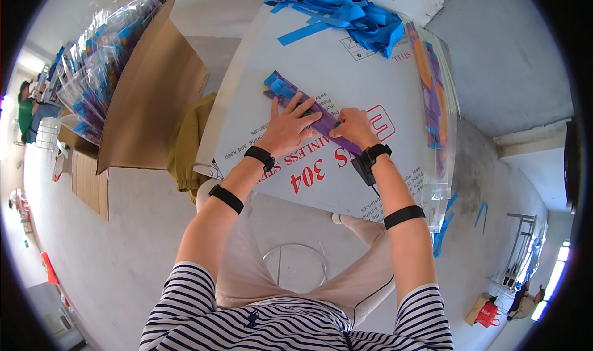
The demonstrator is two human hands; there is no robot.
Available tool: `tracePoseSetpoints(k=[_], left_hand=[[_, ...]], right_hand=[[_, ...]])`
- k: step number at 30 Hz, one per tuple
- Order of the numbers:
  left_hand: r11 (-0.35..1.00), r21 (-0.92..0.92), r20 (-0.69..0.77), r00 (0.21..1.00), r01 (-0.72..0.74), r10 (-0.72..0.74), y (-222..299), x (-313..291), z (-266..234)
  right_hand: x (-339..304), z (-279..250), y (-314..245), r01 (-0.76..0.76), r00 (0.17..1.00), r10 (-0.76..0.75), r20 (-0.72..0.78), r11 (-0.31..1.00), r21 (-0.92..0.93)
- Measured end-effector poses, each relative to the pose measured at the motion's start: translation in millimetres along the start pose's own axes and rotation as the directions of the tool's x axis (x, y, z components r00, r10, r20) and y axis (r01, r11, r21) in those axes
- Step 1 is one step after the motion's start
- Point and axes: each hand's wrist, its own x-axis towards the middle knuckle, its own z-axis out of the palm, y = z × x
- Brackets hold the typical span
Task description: Assembling and packaging plastic kites at a workshop table.
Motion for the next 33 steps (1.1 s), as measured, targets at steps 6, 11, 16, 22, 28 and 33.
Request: tracePoseSetpoints(k=[6, 11, 16, 22, 28, 33], left_hand=[[0.998, -0.056, -0.151, 0.988, 0.038, -0.046, 15.9, -11.1, 3.2], [0.972, -0.220, -0.321, 0.934, 0.083, -0.153, 32.6, -15.6, 2.2], [0.671, -0.736, -0.361, 0.783, 0.095, -0.507, 54.6, -29.6, -1.9], [-0.107, -0.994, 0.064, 0.749, -0.009, -0.660, 82.5, -29.1, -35.8], [-0.193, -0.981, 0.138, 0.825, 0.036, -0.548, 91.2, -33.5, -55.9], [-0.309, -0.951, 0.208, 0.806, 0.033, -0.554, 98.2, -40.4, -69.4]], right_hand=[[-16.1, 25.8, -2.4, 0.043, 0.988, -0.041, -0.148, 0.999, 0.011], [-23.9, 20.5, -3.5, 0.031, 0.995, -0.004, -0.097, 0.958, 0.284], [-42.3, 2.1, -8.0, 0.024, 0.999, -0.043, 0.003, 0.603, 0.797], [-74.0, -27.5, -20.8, 0.100, 0.993, -0.101, -0.056, 0.512, 0.853], [-110.7, -27.5, -22.2, 0.062, 0.995, -0.099, -0.020, 0.446, 0.893], [-128.4, -23.2, -16.5, 0.045, 0.995, -0.101, -0.005, 0.397, 0.917]])
